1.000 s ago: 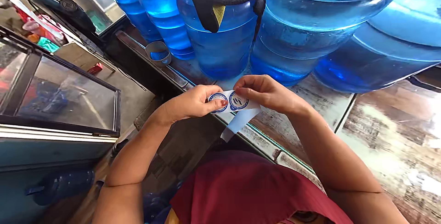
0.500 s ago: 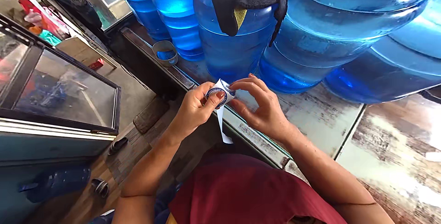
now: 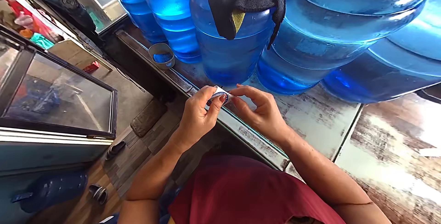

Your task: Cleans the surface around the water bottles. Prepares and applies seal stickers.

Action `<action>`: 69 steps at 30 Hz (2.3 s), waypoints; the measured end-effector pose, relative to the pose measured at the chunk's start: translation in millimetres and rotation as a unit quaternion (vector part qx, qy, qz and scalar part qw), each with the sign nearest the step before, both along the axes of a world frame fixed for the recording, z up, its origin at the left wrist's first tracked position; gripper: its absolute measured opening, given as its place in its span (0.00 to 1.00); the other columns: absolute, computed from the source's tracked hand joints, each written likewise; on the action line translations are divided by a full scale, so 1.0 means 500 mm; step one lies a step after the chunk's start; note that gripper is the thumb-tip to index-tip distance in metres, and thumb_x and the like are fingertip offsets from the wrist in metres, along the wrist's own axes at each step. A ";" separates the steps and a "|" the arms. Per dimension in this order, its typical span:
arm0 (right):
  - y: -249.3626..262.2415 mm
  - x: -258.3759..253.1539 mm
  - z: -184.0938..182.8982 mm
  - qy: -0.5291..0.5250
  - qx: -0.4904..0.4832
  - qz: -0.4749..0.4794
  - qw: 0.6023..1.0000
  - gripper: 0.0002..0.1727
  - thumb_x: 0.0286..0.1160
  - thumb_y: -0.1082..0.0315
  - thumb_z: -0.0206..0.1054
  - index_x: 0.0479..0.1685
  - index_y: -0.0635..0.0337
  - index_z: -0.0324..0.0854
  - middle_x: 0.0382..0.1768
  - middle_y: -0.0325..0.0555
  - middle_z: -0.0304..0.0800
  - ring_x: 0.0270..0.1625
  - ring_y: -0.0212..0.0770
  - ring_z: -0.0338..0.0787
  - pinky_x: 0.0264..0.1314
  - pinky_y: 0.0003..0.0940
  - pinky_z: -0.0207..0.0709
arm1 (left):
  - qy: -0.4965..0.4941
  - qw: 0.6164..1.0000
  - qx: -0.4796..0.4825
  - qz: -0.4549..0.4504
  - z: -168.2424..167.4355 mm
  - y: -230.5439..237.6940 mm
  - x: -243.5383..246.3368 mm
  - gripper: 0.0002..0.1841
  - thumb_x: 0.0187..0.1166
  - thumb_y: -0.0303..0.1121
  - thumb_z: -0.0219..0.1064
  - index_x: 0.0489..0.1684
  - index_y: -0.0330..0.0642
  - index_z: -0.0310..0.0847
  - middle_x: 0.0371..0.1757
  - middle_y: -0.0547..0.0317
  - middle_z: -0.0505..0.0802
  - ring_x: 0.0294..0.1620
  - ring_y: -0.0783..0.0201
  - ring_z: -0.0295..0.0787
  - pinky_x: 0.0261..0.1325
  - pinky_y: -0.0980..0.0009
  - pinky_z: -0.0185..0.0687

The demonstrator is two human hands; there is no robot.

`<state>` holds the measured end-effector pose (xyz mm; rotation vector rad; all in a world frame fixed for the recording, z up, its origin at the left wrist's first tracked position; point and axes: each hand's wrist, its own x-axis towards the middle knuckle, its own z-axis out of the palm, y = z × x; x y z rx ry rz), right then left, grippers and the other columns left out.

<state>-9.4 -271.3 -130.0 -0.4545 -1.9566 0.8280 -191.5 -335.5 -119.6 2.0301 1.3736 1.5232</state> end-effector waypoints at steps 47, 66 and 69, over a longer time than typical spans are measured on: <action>0.426 0.265 0.377 -0.284 0.108 -0.548 0.779 0.21 0.87 0.66 0.50 0.57 0.68 0.88 0.58 0.66 0.90 0.65 0.67 0.87 0.68 0.66 0.70 | -0.233 0.949 -0.210 -0.009 -0.094 0.011 -0.101 0.08 0.83 0.21 0.59 0.49 0.40 0.82 0.37 0.78 0.94 0.37 0.81 0.91 0.47 0.78 0.90; 0.113 0.084 0.149 -0.145 0.083 0.015 0.986 0.18 0.79 0.67 0.63 0.61 0.68 0.84 0.62 0.51 0.87 0.66 0.35 0.85 0.70 0.28 0.79 | -0.298 0.912 -0.261 -0.106 0.029 0.059 -0.003 0.15 0.92 0.32 0.49 0.59 0.39 0.83 0.45 0.65 0.93 0.41 0.73 0.92 0.48 0.73 0.91; 0.125 0.054 0.110 -0.157 0.083 0.050 0.983 0.23 0.80 0.64 0.63 0.70 0.69 0.80 0.71 0.57 0.83 0.75 0.41 0.81 0.78 0.35 0.74 | -0.284 0.911 -0.260 -0.148 0.032 0.049 0.000 0.15 0.92 0.31 0.49 0.58 0.38 0.83 0.43 0.63 0.93 0.39 0.74 0.91 0.45 0.75 0.90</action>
